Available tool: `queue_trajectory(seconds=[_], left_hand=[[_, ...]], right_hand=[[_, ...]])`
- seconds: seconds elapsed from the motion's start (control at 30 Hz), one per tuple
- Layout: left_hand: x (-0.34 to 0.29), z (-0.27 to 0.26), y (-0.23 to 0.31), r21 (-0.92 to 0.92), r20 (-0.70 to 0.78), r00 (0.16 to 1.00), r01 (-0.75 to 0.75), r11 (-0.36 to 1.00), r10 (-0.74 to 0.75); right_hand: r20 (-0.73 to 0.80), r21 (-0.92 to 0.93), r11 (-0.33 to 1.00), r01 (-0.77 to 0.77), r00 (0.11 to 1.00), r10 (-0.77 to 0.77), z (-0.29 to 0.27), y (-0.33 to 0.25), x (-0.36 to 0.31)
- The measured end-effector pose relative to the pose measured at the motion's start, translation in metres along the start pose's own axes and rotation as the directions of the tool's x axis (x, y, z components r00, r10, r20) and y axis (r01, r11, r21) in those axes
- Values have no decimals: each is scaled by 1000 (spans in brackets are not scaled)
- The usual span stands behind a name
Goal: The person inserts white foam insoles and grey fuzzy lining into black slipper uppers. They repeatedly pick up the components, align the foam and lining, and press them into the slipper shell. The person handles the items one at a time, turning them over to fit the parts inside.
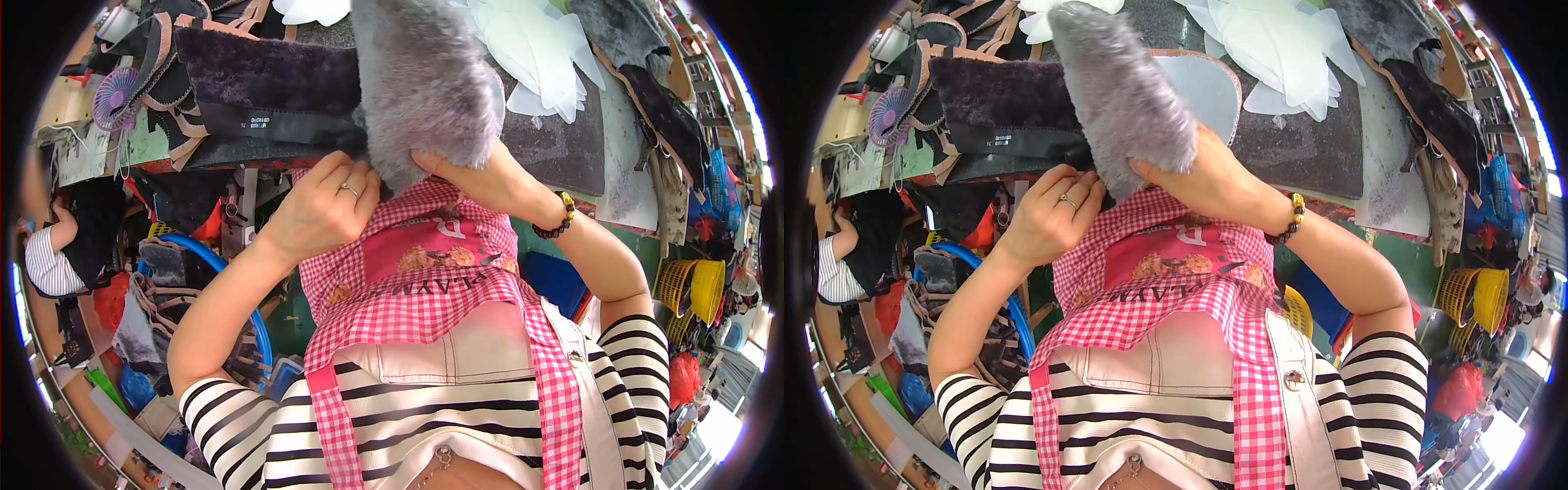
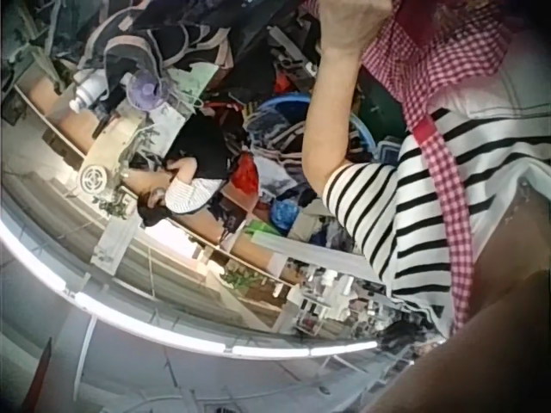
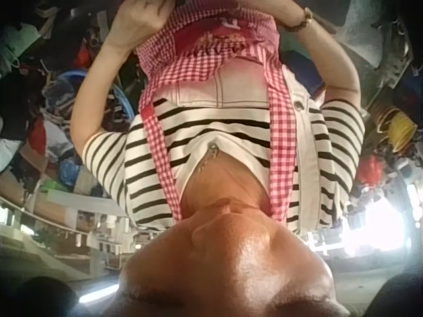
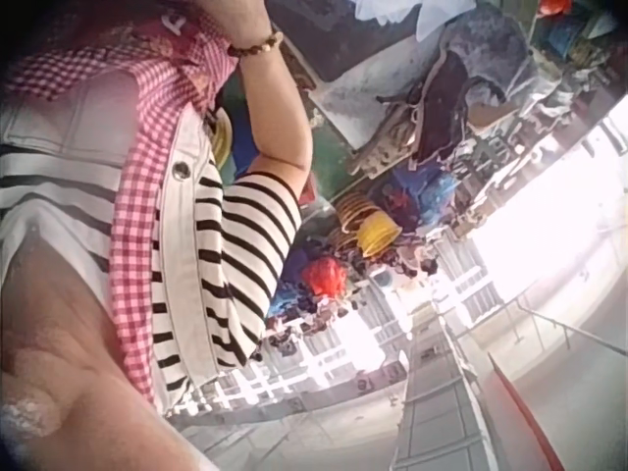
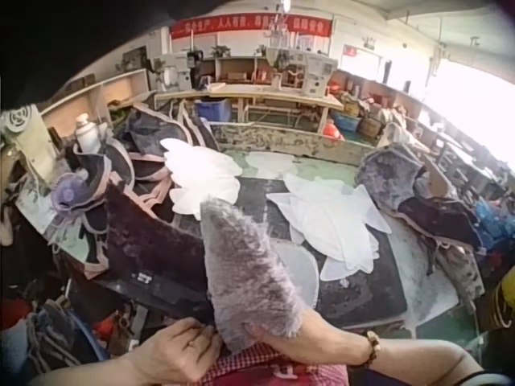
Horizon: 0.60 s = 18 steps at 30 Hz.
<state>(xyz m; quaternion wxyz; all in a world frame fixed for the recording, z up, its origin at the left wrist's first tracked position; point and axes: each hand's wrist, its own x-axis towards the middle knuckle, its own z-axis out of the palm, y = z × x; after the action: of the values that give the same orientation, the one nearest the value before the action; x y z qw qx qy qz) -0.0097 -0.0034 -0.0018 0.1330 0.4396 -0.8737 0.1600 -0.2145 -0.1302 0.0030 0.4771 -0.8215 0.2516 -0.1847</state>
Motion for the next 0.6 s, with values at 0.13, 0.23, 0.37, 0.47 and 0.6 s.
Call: queue_trajectory(seconds=[0.13, 0.23, 0.37, 0.47, 0.6], left_hand=[[-1, 1, 0, 4, 14, 1000, -1, 1000, 1], [3, 3, 2, 26, 34, 999, 3, 1000, -4], [18, 6, 19, 27, -32, 995, 96, 995, -95], [27, 27, 36, 89, -67, 992, 115, 989, -109], [17, 31, 40, 144, -49, 992, 125, 982, -120]], right_hand=[[-98, 57, 996, -70, 992, 76, 0, 6, -7], [-103, -195, 979, 58, 991, -80, 12, 18, -21], [-85, -396, 898, 194, 966, -246, 16, 26, -24], [-41, -362, 906, 218, 968, -249, 10, 21, -20], [255, 362, 872, -328, 935, 246, -45, -6, -18]])
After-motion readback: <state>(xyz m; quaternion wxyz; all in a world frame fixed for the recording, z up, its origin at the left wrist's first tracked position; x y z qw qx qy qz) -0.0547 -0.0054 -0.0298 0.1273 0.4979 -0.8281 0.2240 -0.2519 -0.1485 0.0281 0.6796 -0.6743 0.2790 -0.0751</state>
